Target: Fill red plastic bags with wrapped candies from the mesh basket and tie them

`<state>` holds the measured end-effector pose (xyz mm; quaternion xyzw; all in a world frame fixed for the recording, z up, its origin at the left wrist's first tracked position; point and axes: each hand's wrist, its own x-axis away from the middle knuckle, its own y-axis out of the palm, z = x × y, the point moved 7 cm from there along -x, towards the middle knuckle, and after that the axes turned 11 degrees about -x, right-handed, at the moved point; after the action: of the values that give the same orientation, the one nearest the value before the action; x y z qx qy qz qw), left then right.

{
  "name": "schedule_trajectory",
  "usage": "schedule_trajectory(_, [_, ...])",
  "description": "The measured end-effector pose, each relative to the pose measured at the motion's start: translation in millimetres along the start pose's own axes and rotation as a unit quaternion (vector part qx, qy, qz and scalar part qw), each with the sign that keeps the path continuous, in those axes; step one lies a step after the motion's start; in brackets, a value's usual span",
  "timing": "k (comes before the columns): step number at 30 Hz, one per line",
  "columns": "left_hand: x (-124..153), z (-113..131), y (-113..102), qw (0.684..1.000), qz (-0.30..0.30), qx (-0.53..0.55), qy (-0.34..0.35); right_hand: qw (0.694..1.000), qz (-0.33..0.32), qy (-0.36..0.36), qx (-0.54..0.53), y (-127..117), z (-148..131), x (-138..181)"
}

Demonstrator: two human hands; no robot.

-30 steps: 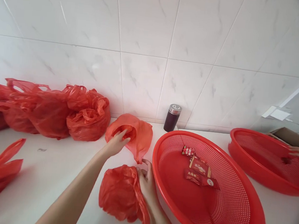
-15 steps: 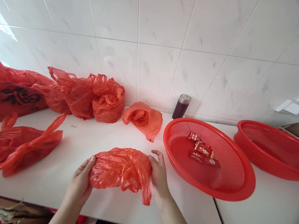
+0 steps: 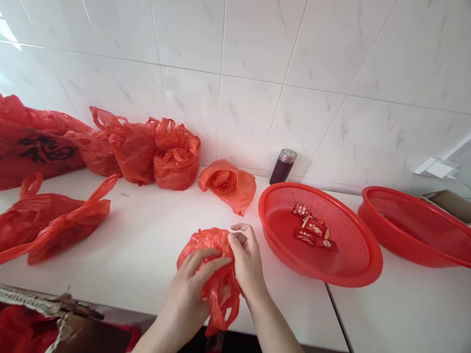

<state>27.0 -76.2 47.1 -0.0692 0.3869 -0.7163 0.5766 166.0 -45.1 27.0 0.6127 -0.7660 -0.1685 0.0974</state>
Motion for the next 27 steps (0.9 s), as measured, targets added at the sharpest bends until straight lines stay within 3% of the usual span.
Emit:
schedule_trajectory(2, [-8, -14, 2, 0.988, 0.004, 0.126, -0.088, 0.998, -0.015, -0.004, 0.064, -5, -5, -8])
schedule_trajectory(3, [-10, -25, 2, 0.968, 0.014, 0.207, -0.142, 0.996, -0.018, -0.015, 0.091, -9, -9, -13])
schedule_trajectory(6, [-9, -52, 5, 0.866, 0.032, 0.420, -0.268, 0.982, -0.005, -0.075, 0.175, -25, -34, -23])
schedule_trajectory(8, [-5, -60, 8, 0.818, 0.037, 0.485, -0.306, 0.964, 0.008, -0.131, 0.232, -28, -59, -16])
schedule_trajectory(11, [-1, -63, 10, 0.807, 0.061, 0.493, -0.320, 0.940, -0.007, -0.227, 0.256, -13, -103, 15])
schedule_trajectory(14, [-1, -54, 17, 0.814, 0.046, 0.493, -0.303, 0.916, -0.136, -0.239, 0.292, 22, -112, 44])
schedule_trajectory(16, [-3, -49, 21, 0.806, 0.032, 0.512, -0.296, 0.867, -0.219, -0.179, 0.411, 36, -85, 49])
schedule_trajectory(17, [-2, -50, 21, 0.795, 0.033, 0.523, -0.305, 0.826, -0.242, -0.134, 0.491, 34, -64, 47])
schedule_trajectory(20, [3, -74, 7, 0.733, 0.094, 0.566, -0.364, 0.674, -0.283, -0.010, 0.682, 4, -5, 36])
schedule_trajectory(22, [9, -98, -9, 0.689, 0.153, 0.591, -0.391, 0.621, -0.298, 0.012, 0.725, -18, 10, 32])
schedule_trajectory(24, [15, -118, -24, 0.695, 0.181, 0.571, -0.397, 0.620, -0.284, -0.008, 0.731, -32, 5, 29])
schedule_trajectory(25, [19, -123, -30, 0.723, 0.186, 0.534, -0.398, 0.625, -0.271, -0.014, 0.732, -35, -1, 28])
schedule_trajectory(27, [26, -120, -46, 0.808, 0.223, 0.397, -0.374, 0.628, -0.253, -0.011, 0.736, -37, -11, 26])
